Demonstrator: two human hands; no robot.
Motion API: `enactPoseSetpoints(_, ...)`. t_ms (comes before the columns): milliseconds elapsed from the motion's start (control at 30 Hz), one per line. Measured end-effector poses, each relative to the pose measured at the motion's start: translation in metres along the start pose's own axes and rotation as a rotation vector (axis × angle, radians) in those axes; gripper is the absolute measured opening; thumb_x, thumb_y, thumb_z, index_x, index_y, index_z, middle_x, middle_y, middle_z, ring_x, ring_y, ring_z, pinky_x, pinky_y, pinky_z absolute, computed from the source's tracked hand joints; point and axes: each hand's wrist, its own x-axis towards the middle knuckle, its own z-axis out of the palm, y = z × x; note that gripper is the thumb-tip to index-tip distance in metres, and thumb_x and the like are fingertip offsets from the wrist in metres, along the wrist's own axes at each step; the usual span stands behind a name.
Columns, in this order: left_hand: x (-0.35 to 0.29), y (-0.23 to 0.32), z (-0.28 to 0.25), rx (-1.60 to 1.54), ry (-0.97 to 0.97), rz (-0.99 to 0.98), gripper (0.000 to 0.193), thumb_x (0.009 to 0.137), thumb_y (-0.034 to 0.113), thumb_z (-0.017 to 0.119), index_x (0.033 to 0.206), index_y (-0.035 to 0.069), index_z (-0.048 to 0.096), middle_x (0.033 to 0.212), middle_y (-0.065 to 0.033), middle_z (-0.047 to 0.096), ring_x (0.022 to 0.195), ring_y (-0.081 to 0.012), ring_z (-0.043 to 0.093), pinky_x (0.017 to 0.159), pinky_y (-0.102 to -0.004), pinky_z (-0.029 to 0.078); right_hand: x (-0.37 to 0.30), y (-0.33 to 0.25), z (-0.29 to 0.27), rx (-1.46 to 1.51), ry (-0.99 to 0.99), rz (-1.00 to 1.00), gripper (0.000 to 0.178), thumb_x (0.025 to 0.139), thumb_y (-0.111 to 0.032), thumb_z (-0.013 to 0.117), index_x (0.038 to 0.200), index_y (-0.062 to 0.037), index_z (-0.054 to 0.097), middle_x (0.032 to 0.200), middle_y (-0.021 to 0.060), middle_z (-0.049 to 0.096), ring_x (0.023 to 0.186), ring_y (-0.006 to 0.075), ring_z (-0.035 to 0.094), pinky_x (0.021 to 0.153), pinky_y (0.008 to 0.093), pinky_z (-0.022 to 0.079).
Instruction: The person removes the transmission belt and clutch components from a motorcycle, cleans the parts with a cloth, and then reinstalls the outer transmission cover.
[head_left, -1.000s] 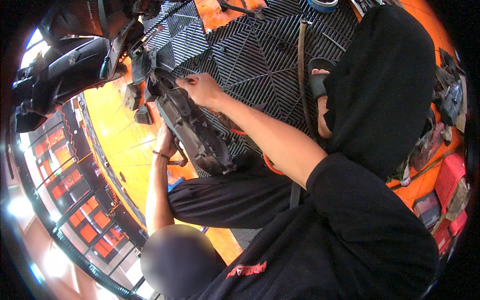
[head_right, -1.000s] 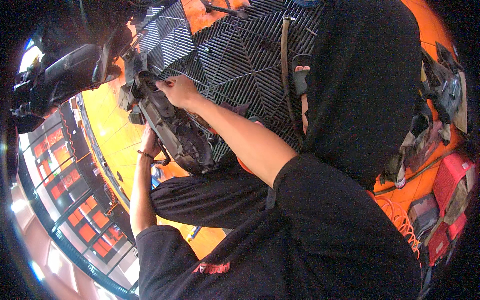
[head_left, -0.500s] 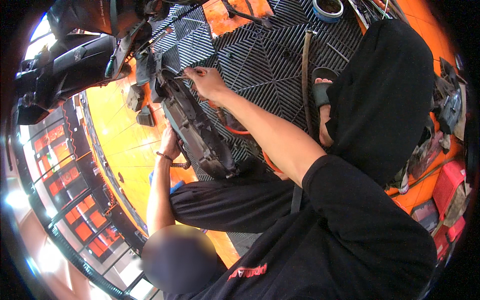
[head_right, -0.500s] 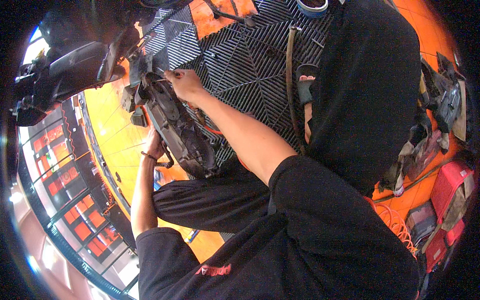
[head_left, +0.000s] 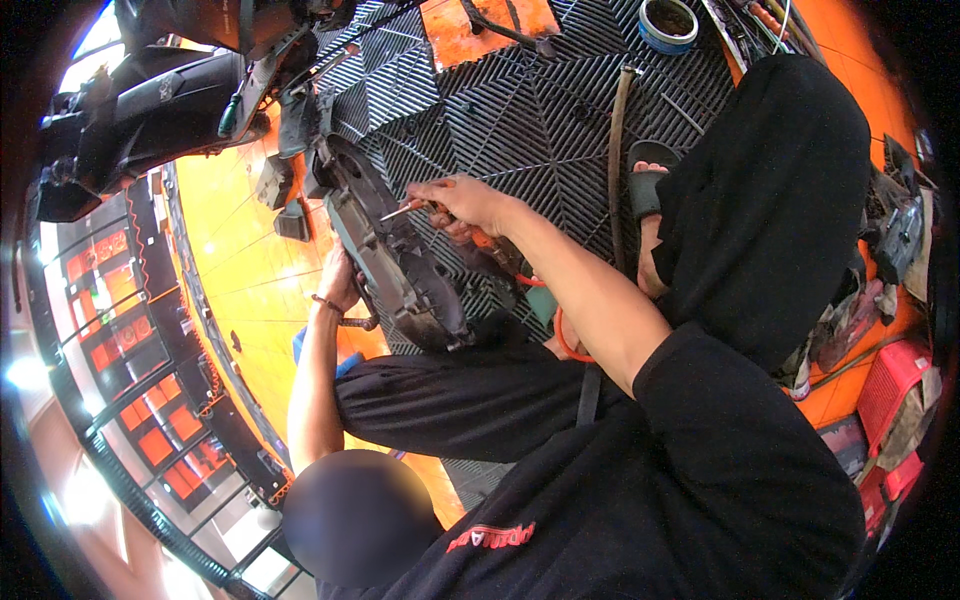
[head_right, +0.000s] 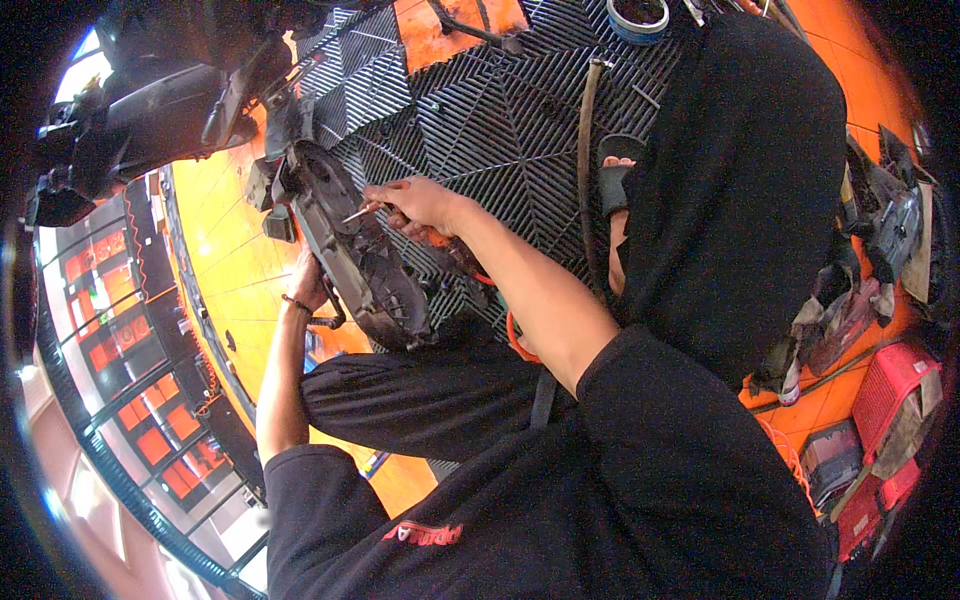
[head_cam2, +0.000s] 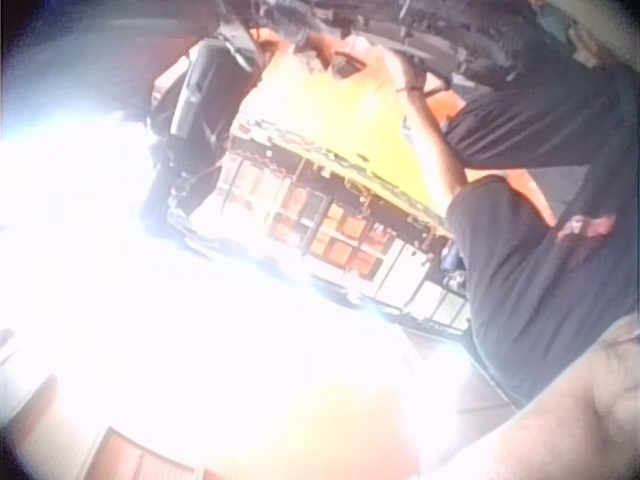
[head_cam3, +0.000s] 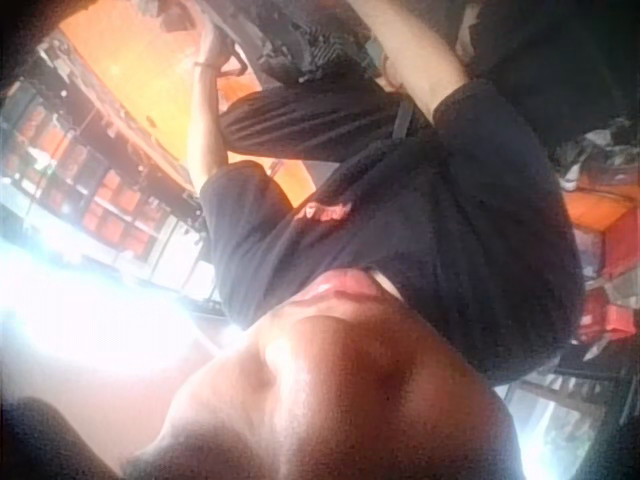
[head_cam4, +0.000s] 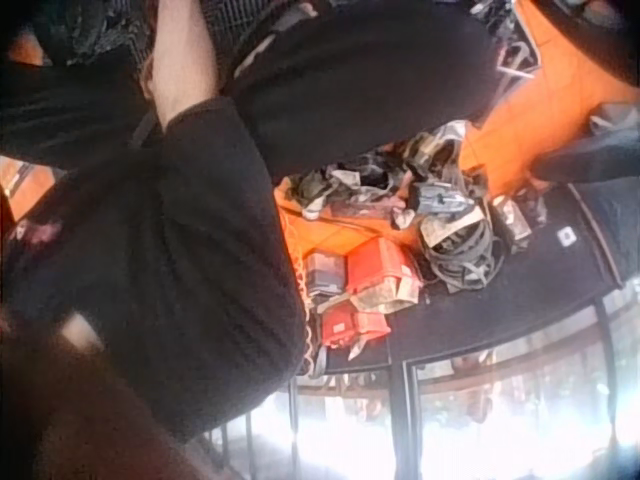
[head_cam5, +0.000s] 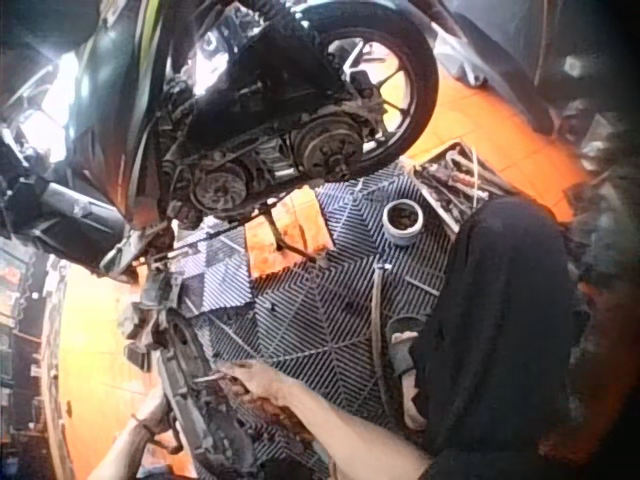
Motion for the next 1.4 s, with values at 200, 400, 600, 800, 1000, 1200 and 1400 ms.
enactPoseSetpoints(200,-0.003,-0.001,-0.002,-0.021,0.018,0.007,0.05,0.108,0.053,0.033,0.108,0.013,0.064,0.077,0.0037,0.066,0.047,-0.0051,0.047,0.041,-0.0193,0.036,-0.004,-0.014,0.009,-0.049,-0.036,-0.008,0.036,0.1,-0.043,0.062,0.107,-0.0088,0.07,0.061,-0.0048,0.042,0.044,0.0055,0.031,0.042,0.0249,0.025)
enactPoseSetpoints(400,-0.004,0.0,-0.003,0.03,-0.005,0.011,0.05,0.109,0.052,0.031,0.109,0.014,0.063,0.074,0.0047,0.063,0.048,-0.0051,0.047,0.042,-0.0195,0.036,-0.015,-0.017,0.004,-0.304,0.022,0.071,0.04,0.097,-0.045,0.067,0.111,-0.009,0.075,0.058,-0.0048,0.041,0.045,0.0059,0.034,0.041,0.0246,0.026)
enactPoseSetpoints(600,-0.006,0.001,-0.003,0.017,0.015,0.011,0.05,0.108,0.053,0.032,0.108,0.014,0.063,0.072,0.0049,0.061,0.047,-0.0052,0.044,0.042,-0.0192,0.036,0.006,0.001,-0.007,-0.535,0.188,-0.094,0.043,0.095,-0.047,0.067,0.108,-0.0064,0.076,0.067,0.0035,0.06,0.058,0.0126,0.052,0.054,0.0323,0.042)
enactPoseSetpoints(800,-0.004,0.001,-0.01,0.027,0.022,0.009,0.049,0.106,0.056,0.036,0.107,0.015,0.063,0.074,0.0051,0.063,0.048,-0.005,0.048,0.042,-0.0188,0.038,0.027,0.023,-0.01,-0.9,0.332,-0.225,0.048,0.094,-0.053,0.062,0.105,-0.0081,0.076,0.096,0.017,0.075,0.089,0.0316,0.069,0.083,0.0413,0.052)
enactPoseSetpoints(1000,-0.012,0.01,0.006,0.056,-0.003,0.054,0.05,0.106,0.057,0.038,0.099,0.013,0.063,0.069,0.0045,0.06,0.045,-0.0058,0.048,0.039,-0.0192,0.037,0.051,0.027,0.002,-0.864,0.468,-0.168,0.048,0.094,-0.052,0.06,0.1,-0.0063,0.074,0.096,0.0205,0.072,0.095,0.042,0.068,0.087,0.0491,0.053)
enactPoseSetpoints(1200,-0.002,0.006,0.003,0.028,-0.054,0.06,0.048,0.106,0.055,0.038,0.108,0.016,0.066,0.076,0.0046,0.065,0.046,-0.006,0.049,0.04,-0.0198,0.038,0.08,0.019,0.004,-0.717,0.646,-0.362,0.053,0.098,-0.053,0.057,0.107,-0.0036,0.073,0.098,0.0194,0.073,0.093,0.0362,0.07,0.08,0.0437,0.052)
enactPoseSetpoints(1400,-0.001,0.008,0.007,0.091,-0.049,0.026,0.048,0.106,0.055,0.038,0.107,0.016,0.066,0.077,0.0059,0.066,0.051,-0.0043,0.052,0.04,-0.0192,0.037,0.103,-0.004,-0.003,-0.263,0.639,-0.535,0.041,0.101,-0.042,0.061,0.102,-0.0016,0.07,0.068,0.0012,0.06,0.056,0.0104,0.052,0.051,0.0325,0.039)
